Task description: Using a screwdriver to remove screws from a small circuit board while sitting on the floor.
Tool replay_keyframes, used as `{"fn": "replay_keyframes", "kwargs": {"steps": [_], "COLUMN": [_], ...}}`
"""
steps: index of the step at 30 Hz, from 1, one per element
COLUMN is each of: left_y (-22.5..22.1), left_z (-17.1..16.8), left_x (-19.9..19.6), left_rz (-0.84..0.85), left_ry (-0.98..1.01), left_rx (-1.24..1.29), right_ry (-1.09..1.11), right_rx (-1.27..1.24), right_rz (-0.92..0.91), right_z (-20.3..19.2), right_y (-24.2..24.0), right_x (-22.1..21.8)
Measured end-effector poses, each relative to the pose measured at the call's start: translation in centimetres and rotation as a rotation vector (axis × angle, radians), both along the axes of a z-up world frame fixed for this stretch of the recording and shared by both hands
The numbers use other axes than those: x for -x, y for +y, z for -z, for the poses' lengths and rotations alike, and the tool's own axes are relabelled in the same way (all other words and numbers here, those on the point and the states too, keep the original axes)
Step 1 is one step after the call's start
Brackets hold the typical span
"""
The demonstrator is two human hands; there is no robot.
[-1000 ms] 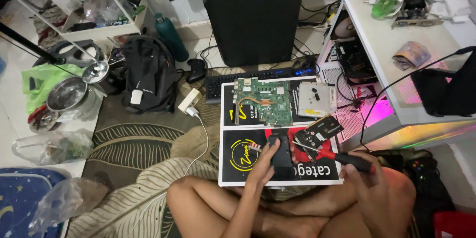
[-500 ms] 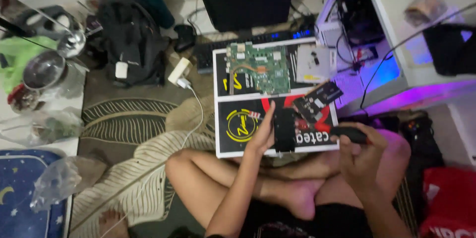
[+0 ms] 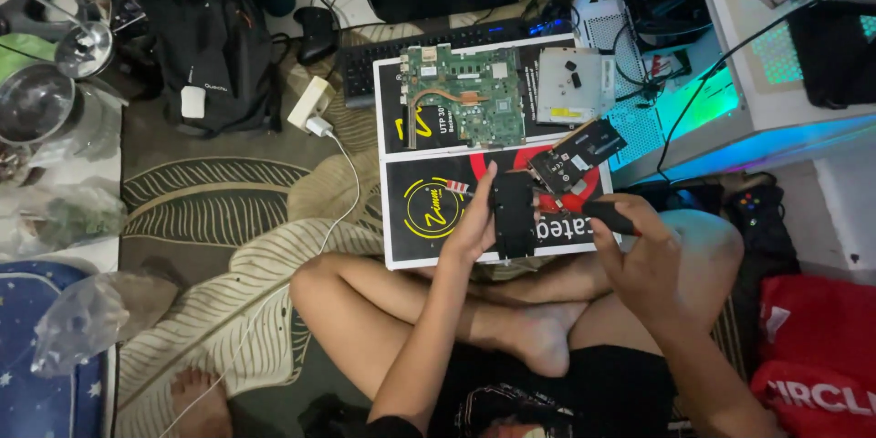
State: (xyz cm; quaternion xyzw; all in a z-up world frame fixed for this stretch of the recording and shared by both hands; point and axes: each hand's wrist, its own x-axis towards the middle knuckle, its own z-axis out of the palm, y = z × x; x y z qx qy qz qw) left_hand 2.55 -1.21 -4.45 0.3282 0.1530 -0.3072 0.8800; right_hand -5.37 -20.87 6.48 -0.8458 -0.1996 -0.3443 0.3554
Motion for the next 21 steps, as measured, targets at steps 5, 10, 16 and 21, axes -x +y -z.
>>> {"fn": "replay_keyframes", "kwargs": {"steps": [5,10,16,21], "left_y": [-0.2,-0.6,0.8,1.0], "left_z": [0.5,0.0,-2.0,-3.0], "left_x": [-0.1,0.1,0.4,0.7], "left_rz": [0.017,0.025,0.063,0.064], "left_ry": [-0.025,-0.079,-0.187,-0.143], "left_rx": [-0.014,-0.038,0.116,0.104], "right_ry": [-0.005,-0.024,0.018,-0.117], "right_rx": [0.090,0.224,0.552,0.854], "right_rz": [-0.002,-0.049,0.059,-0.243], "right_z": [-0.6,-3.8,-7.4,-10.4], "right_y": [-0.1,0.0,0.9,2.1], "right_x": [0.1,0.1,-0.8,-0.4]}}
